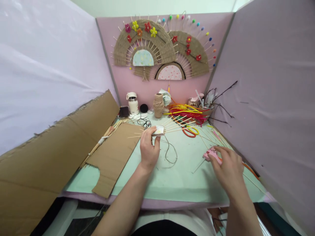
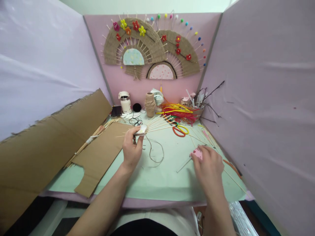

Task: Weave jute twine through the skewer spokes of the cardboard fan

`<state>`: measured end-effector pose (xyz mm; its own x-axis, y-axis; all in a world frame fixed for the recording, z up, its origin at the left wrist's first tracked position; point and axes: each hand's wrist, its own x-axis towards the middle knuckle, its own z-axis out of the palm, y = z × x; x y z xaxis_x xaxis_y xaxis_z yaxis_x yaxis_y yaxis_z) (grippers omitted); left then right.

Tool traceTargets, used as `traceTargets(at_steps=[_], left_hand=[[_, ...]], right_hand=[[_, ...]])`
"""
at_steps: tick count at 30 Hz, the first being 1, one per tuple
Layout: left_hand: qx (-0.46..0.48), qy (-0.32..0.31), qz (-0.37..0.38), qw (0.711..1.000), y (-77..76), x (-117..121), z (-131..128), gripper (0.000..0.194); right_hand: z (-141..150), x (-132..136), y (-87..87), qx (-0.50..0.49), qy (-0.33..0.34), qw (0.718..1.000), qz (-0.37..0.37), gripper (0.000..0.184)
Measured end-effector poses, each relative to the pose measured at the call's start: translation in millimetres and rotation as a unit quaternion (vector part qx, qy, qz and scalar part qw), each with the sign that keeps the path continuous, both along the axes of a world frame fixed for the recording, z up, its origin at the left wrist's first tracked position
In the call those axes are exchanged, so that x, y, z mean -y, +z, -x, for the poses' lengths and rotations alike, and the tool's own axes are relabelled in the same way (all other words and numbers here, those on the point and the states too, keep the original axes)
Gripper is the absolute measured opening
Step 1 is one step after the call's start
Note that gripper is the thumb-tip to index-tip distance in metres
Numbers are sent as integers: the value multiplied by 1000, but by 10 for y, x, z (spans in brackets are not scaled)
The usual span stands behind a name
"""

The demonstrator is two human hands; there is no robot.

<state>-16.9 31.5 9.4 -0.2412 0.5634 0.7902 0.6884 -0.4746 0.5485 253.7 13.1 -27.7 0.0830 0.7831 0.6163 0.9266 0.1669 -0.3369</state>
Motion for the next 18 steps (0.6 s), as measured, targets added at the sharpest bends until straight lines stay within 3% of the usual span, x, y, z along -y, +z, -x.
traceTargets(at_steps=[2,4,7,11,18], left_hand=[[1,-11,-20,1000,10,8,-18,19],[1,-24,-44,999,10,13,-28,20],[-6,-32,-71,997,-2,18,-25,24],[-15,-28,-80,996,-10,21,-16,26],[-23,-27,-86,996,-4,29,-35,26]], right_hand=[[305,104,249,-56,93,991,-78,30],[659,176,431,-116,188,970,-101,24],[1127,176,510,-174,287,932,-136,30],[1440,72,421,-248,299,910,-145,27],[1490,81,434,-253,298,903,-178,21]])
